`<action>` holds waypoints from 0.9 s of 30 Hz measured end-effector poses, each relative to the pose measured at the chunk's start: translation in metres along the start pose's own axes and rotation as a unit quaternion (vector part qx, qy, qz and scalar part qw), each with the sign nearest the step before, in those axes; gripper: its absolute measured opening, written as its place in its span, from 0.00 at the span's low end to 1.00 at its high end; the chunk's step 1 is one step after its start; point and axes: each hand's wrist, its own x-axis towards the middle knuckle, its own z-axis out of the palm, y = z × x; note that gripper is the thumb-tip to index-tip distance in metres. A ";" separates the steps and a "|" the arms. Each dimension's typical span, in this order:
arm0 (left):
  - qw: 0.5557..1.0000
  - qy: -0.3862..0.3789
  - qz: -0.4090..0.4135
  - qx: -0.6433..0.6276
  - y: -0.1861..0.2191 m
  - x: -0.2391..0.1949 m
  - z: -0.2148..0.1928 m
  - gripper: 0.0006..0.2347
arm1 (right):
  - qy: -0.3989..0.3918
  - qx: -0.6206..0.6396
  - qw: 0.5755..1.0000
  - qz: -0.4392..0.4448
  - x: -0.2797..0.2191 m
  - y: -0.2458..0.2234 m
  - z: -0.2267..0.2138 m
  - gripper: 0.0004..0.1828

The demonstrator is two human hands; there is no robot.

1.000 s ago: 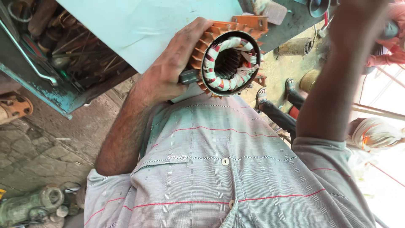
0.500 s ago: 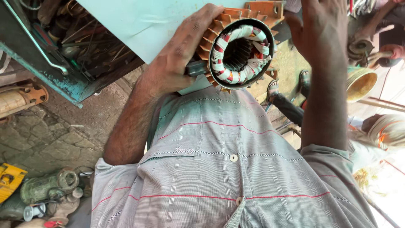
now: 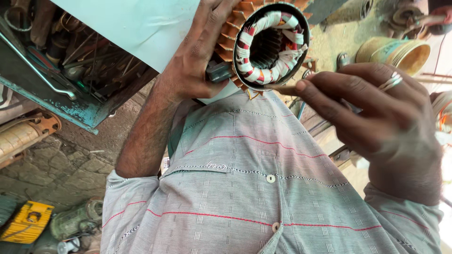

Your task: The person works on a circular electrical component with copper fins, using hands to arrange white tape and wires, then uses pliers and a screwdriver to adjust and secure internal parts. The person also uses a wrench to tighten a bolt on a nearby metal structure.

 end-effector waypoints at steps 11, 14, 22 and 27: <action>0.998 0.005 0.040 0.044 -0.026 -0.009 0.006 0.51 | 0.005 -0.057 0.997 -0.049 0.031 -0.036 0.008 0.16; 0.998 0.004 0.040 0.057 -0.026 -0.009 0.004 0.50 | 0.025 -0.018 0.999 -0.045 0.036 -0.024 0.025 0.21; 0.995 0.015 0.091 0.049 -0.022 -0.002 0.002 0.47 | 0.116 0.176 0.977 0.037 -0.019 -0.001 0.044 0.13; 0.994 0.025 0.105 0.025 -0.026 -0.007 0.003 0.45 | 0.161 0.091 0.956 0.226 -0.057 0.041 0.083 0.12</action>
